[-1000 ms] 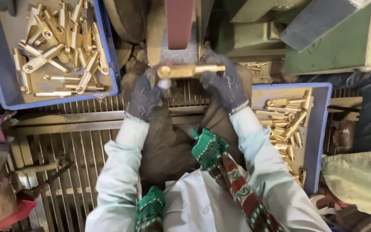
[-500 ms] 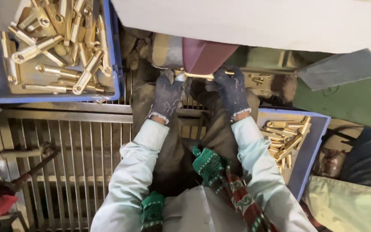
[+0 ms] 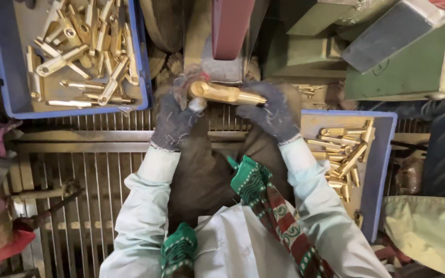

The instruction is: The person repeatedly picks up brass-colored metal parts from a blue bin, presses them against a moving belt sander to smooth the surfaces, and places the finished parts into a second bin. The process is performed one item at a time in a continuous loop.

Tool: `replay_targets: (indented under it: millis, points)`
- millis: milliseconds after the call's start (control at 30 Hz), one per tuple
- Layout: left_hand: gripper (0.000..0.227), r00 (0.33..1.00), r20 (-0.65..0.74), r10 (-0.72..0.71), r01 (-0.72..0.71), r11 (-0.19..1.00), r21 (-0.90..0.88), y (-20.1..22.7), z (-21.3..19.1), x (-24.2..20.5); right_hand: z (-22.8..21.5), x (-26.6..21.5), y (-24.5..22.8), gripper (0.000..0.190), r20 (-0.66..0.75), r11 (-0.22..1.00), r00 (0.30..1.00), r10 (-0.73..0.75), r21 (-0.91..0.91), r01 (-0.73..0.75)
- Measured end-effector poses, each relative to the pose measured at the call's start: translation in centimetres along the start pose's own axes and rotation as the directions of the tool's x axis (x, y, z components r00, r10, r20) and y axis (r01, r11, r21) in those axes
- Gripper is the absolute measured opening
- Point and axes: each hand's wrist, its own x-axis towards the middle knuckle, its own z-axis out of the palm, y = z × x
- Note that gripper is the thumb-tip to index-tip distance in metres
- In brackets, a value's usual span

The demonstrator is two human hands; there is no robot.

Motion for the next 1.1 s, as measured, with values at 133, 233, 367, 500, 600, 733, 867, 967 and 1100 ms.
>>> replay_targets:
  millis: [133,233,367,500,600,733,867,967,1100]
  points:
    - [0.061,0.997,-0.073,-0.018,-0.008,0.941,-0.339,-1.1,-0.3,2.0,2.7,2.4,-0.7,0.050,0.111,0.976,0.970,0.217,0.010,-0.220]
    - [0.055,0.993,-0.105,0.050,-0.076,0.963,-0.258,-4.2,-1.0,5.5,4.2,4.6,-0.6,0.048,0.172,0.913,0.906,0.388,0.067,-0.403]
    - [0.050,0.987,-0.135,-0.086,0.034,0.936,-0.349,-9.7,0.0,8.1,5.4,5.1,0.4,0.042,0.199,0.785,0.791,0.579,0.124,-0.606]
    - [0.045,0.959,-0.260,-0.114,0.052,0.971,-0.234,-14.2,2.0,10.0,6.4,5.4,2.1,0.039,0.185,0.731,0.825,0.535,0.389,-0.561]
    - [0.044,0.917,-0.250,-0.310,0.222,0.919,-0.325,-16.5,2.6,9.4,7.3,5.1,3.3,0.040,0.187,0.682,0.762,0.620,0.353,-0.641]
    - [0.056,0.854,-0.322,-0.409,0.360,0.911,-0.201,-17.4,2.9,9.2,7.7,5.5,3.8,0.041,0.222,0.643,0.720,0.658,0.331,-0.690]
    - [0.061,0.810,-0.364,-0.460,0.447,0.886,-0.124,-16.5,3.2,9.7,7.5,6.2,3.8,0.040,0.181,0.680,0.747,0.640,0.319,-0.660]
    - [0.065,0.753,-0.339,-0.564,0.550,0.822,-0.144,-15.2,2.6,8.9,7.5,5.9,3.6,0.042,0.194,0.706,0.756,0.625,0.270,-0.654]
    - [0.070,0.892,-0.299,-0.341,0.281,0.933,-0.226,-14.3,2.4,7.6,7.4,5.2,4.0,0.044,0.221,0.705,0.768,0.601,0.305,-0.640]
